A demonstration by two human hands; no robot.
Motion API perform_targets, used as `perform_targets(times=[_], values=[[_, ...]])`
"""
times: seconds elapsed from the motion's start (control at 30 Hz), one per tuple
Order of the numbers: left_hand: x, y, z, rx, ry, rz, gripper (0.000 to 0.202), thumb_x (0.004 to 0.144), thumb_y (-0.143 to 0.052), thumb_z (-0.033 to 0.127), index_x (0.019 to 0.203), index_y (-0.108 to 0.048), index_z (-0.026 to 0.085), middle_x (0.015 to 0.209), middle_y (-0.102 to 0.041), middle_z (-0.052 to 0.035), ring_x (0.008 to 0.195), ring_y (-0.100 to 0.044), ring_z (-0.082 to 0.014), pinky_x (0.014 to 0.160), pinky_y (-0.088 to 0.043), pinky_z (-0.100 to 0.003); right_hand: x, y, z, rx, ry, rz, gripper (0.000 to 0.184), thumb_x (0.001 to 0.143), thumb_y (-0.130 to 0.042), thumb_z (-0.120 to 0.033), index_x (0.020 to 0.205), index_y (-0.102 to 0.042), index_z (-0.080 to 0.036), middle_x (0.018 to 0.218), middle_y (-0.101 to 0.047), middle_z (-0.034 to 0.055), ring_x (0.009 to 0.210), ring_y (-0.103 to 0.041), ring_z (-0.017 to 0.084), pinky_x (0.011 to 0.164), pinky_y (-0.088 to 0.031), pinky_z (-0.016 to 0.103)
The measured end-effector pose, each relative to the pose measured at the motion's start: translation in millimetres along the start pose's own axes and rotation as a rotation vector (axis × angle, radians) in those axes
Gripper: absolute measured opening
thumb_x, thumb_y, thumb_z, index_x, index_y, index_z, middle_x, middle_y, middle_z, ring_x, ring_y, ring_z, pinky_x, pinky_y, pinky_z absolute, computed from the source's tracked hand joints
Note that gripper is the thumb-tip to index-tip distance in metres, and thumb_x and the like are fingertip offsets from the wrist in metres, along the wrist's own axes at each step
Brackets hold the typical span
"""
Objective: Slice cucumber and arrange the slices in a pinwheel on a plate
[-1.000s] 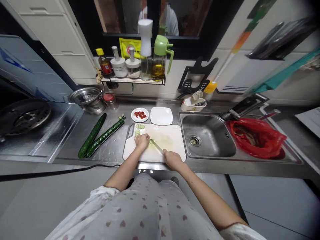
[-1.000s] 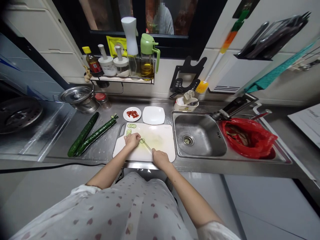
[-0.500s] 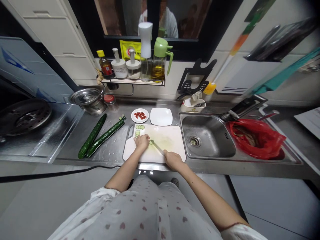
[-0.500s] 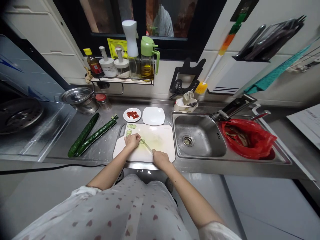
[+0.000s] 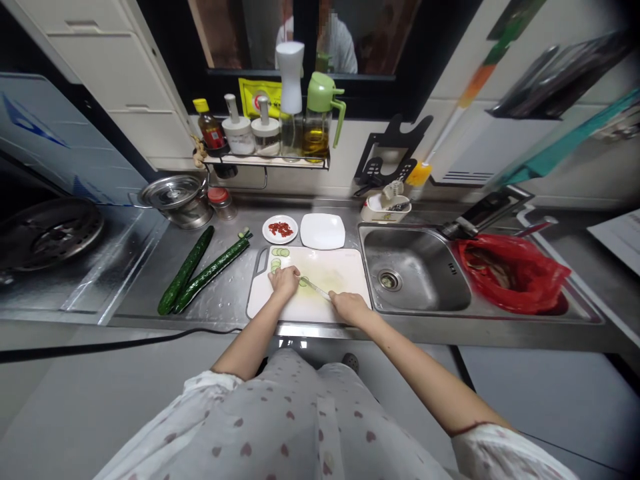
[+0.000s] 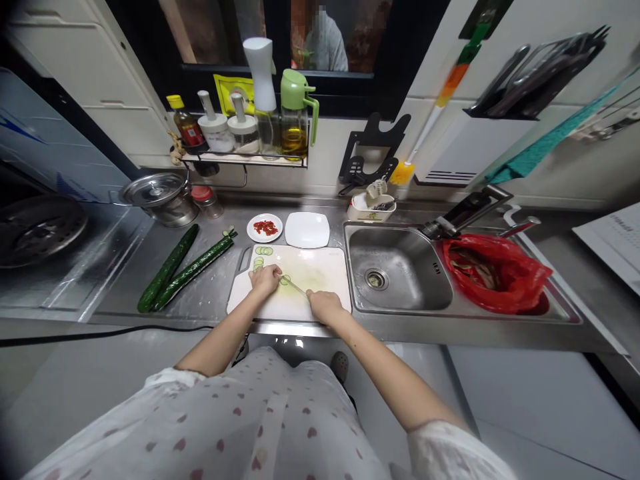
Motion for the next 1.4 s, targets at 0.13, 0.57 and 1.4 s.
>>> perform_targets(times=[0.13, 0.57, 1.4], values=[[0.4, 0.0, -0.2, -0.002, 0.002, 0.000, 0.017, 0.082, -0.054, 0.030, 0.090, -0.068, 0.032, 0.096, -0.071, -0.0037, 0.109, -0.053, -0.0269, 0.090, -0.029, -0.042, 3.1, 2.5, 3.3, -0.038, 0.034, -0.001, 0.035, 0.090, -0.035, -0.012, 0.120, -0.052, -0.015, 0.105, -0.068, 0.0185, 0.100, -0.064, 0.026, 0.078, -0.046, 0.035], [-0.7, 1.8, 1.6, -0.002, 0.002, 0.003, 0.015, 0.081, -0.056, 0.030, 0.089, -0.068, 0.032, 0.096, -0.071, -0.0034, 0.109, -0.053, -0.0278, 0.091, -0.030, -0.043, 7.1, 23.1, 6.3, -0.072, 0.050, -0.025, 0.037, 0.090, -0.035, -0.012, 0.121, -0.056, -0.014, 0.107, -0.067, 0.0189, 0.103, -0.063, 0.026, 0.081, -0.046, 0.035], [-12.4, 0.8, 3.0, 0.043, -0.051, 0.052, 0.027, 0.084, -0.046, 0.025, 0.096, -0.069, 0.030, 0.099, -0.071, -0.0062, 0.111, -0.050, -0.0282, 0.092, -0.028, -0.043, -28.7, -23.7, 32.3, 0.032, -0.006, 0.017, 0.030, 0.095, -0.033, -0.027, 0.115, -0.054, -0.018, 0.102, -0.067, 0.0159, 0.096, -0.064, 0.026, 0.076, -0.042, 0.032]])
Point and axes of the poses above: each hand's wrist, its own x-axis towards the middle knuckle, its own y-axis out of the back of the hand, z = x × y, the point moved 1 cm from there along x, towards the middle knuckle
